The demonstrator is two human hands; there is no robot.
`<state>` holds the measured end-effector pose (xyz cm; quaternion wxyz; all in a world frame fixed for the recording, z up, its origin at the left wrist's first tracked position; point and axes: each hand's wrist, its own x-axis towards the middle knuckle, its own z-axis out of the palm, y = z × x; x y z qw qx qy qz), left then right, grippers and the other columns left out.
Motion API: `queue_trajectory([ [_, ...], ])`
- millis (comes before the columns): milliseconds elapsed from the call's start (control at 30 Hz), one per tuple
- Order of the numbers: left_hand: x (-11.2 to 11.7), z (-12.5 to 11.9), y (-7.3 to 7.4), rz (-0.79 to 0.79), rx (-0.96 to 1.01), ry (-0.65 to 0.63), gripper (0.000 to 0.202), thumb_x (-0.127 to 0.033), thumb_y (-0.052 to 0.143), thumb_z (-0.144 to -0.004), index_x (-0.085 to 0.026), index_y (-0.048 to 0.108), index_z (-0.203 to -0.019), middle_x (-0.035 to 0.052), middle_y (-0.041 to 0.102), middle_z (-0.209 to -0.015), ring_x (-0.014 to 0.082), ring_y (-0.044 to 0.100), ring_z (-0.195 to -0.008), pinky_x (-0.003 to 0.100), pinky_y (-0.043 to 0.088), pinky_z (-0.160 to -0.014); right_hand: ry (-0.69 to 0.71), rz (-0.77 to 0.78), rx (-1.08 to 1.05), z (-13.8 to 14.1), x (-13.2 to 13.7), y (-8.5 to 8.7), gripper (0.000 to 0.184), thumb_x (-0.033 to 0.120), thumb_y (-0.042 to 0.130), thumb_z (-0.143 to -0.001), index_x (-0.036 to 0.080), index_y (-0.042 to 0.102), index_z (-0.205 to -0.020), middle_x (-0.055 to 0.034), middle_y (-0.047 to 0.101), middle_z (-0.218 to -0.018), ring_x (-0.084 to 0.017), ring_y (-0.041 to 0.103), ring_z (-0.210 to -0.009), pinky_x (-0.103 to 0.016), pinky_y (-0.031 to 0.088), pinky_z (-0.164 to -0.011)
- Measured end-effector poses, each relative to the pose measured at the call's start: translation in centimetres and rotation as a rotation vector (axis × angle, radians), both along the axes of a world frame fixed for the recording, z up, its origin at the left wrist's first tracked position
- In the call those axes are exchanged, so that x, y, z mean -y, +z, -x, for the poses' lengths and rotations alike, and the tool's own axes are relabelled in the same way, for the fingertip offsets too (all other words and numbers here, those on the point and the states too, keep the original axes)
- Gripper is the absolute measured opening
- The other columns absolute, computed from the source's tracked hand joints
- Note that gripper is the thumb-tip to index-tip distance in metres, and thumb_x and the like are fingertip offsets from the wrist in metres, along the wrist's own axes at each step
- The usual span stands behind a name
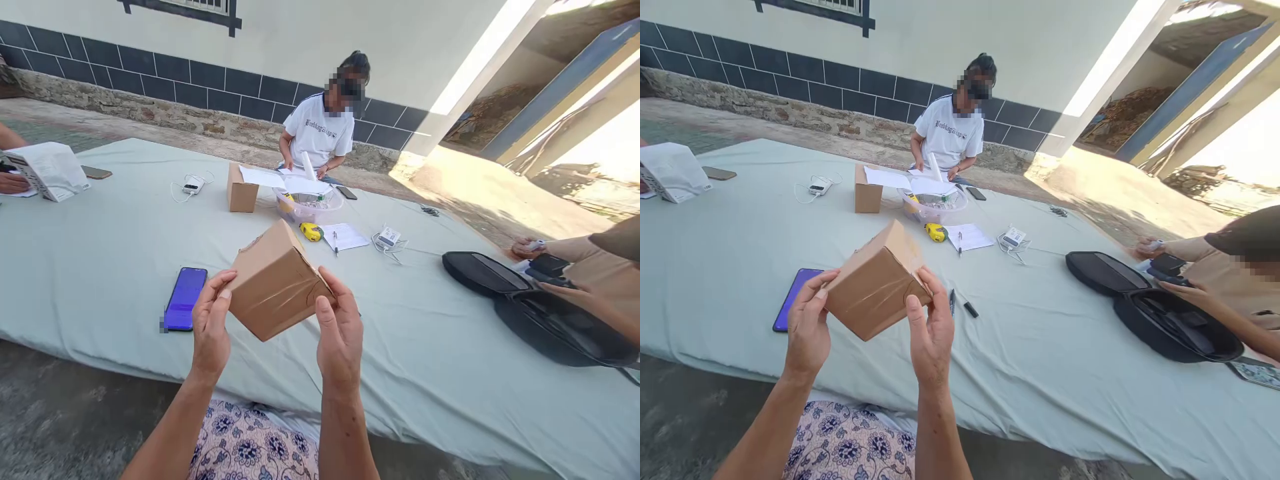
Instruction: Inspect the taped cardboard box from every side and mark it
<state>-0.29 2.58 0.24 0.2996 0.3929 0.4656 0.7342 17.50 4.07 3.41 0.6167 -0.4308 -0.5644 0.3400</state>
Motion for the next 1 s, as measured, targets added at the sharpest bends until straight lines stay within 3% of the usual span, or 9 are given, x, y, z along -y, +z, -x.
queue_trajectory([
  [167,0.1,-1.2,-0.1,0.215,-0.237,-0.201,0.045,-0.057,0.048,-0.100,-0.022,0.071,-0.118,0.0109,0.070,-0.124,0.0275,0.063,-0.119,0.039,0.051,-0.098,-0.136,-0.081,-0.095,-1.4,-0.3,-0.3,0.037,0.048,0.054,-0.102,0.025,0.066,-0.128,-0.0099,0.066,-0.141,-0.030,0.056,-0.138,-0.054,0.040,-0.119],
  [300,0.3,-2.5,0.3,0.333,-0.428,-0.323,0.054,-0.064,0.042,-0.099,-0.020,0.068,-0.118,0.0119,0.071,-0.116,0.0278,0.065,-0.106,0.040,0.051,-0.087,-0.123,-0.069,-0.044,-2.4,-0.9,-1.1,0.033,0.045,0.057,-0.101,0.025,0.070,-0.123,-0.0090,0.069,-0.136,-0.028,0.061,-0.131,-0.048,0.048,-0.109],
  [367,0.3,-3.1,0.4,0.319,-0.454,-0.338,0.055,-0.065,0.041,-0.100,-0.019,0.068,-0.114,0.0116,0.072,-0.112,0.0267,0.065,-0.101,0.040,0.050,-0.085,-0.133,-0.073,-0.035,-3.0,-1.1,-1.4,0.031,0.043,0.056,-0.101,0.026,0.071,-0.122,-0.0084,0.070,-0.136,-0.027,0.062,-0.130,-0.045,0.050,-0.106],
  [467,0.0,-3.7,0.1,0.245,-0.402,-0.313,0.051,-0.062,0.043,-0.101,-0.020,0.068,-0.113,0.0110,0.072,-0.116,0.0256,0.065,-0.108,0.038,0.050,-0.090,-0.141,-0.103,-0.048,-3.7,-1.2,-1.8,0.029,0.040,0.055,-0.102,0.027,0.071,-0.123,-0.0070,0.071,-0.135,-0.026,0.062,-0.131,-0.045,0.048,-0.110],
  [567,-0.4,-4.3,-0.1,0.167,-0.292,-0.282,0.051,-0.058,0.047,-0.101,-0.022,0.060,-0.135,0.0105,0.069,-0.129,0.0244,0.064,-0.120,0.037,0.050,-0.099,-0.103,-0.124,-0.050,-4.3,-1.0,-2.0,0.027,0.038,0.054,-0.104,0.029,0.070,-0.124,-0.0051,0.071,-0.136,-0.024,0.059,-0.135,-0.044,0.046,-0.114],
  [667,-1.2,-5.0,-0.1,0.079,-0.248,-0.281,0.054,-0.054,0.047,-0.103,-0.027,0.050,-0.150,0.0096,0.059,-0.150,0.0247,0.054,-0.139,0.040,0.043,-0.115,-0.079,-0.144,-0.047,-4.6,-0.8,-2.1,0.027,0.035,0.052,-0.105,0.030,0.070,-0.124,-0.0044,0.070,-0.136,-0.023,0.058,-0.138,-0.044,0.044,-0.117],
  [767,-2.0,-6.0,0.2,0.023,-0.252,-0.326,0.048,-0.051,0.049,-0.103,-0.029,0.057,-0.145,0.0068,0.051,-0.159,0.0256,0.044,-0.149,0.043,0.034,-0.124,-0.075,-0.158,-0.063,-4.9,-0.8,-2.2,0.026,0.034,0.052,-0.105,0.030,0.070,-0.123,-0.0040,0.071,-0.135,-0.023,0.058,-0.137,-0.044,0.043,-0.118],
  [900,-2.5,-7.3,0.6,-0.039,-0.220,-0.331,0.033,-0.045,0.052,-0.104,-0.031,0.068,-0.129,0.0029,0.058,-0.154,0.0235,0.043,-0.151,0.042,0.032,-0.126,-0.088,-0.160,-0.108,-5.2,-0.9,-2.5,0.024,0.034,0.052,-0.106,0.032,0.071,-0.121,-0.0018,0.071,-0.133,-0.021,0.058,-0.137,-0.042,0.042,-0.119],
  [1000,-1.8,-7.5,0.9,-0.032,-0.152,-0.342,0.033,-0.044,0.049,-0.105,-0.033,0.069,-0.128,0.0005,0.057,-0.155,0.0227,0.041,-0.152,0.043,0.031,-0.127,-0.052,-0.151,-0.128,-5.2,-0.7,-2.3,0.025,0.034,0.052,-0.106,0.034,0.071,-0.121,0.0001,0.070,-0.136,-0.021,0.055,-0.140,-0.041,0.039,-0.121],
])
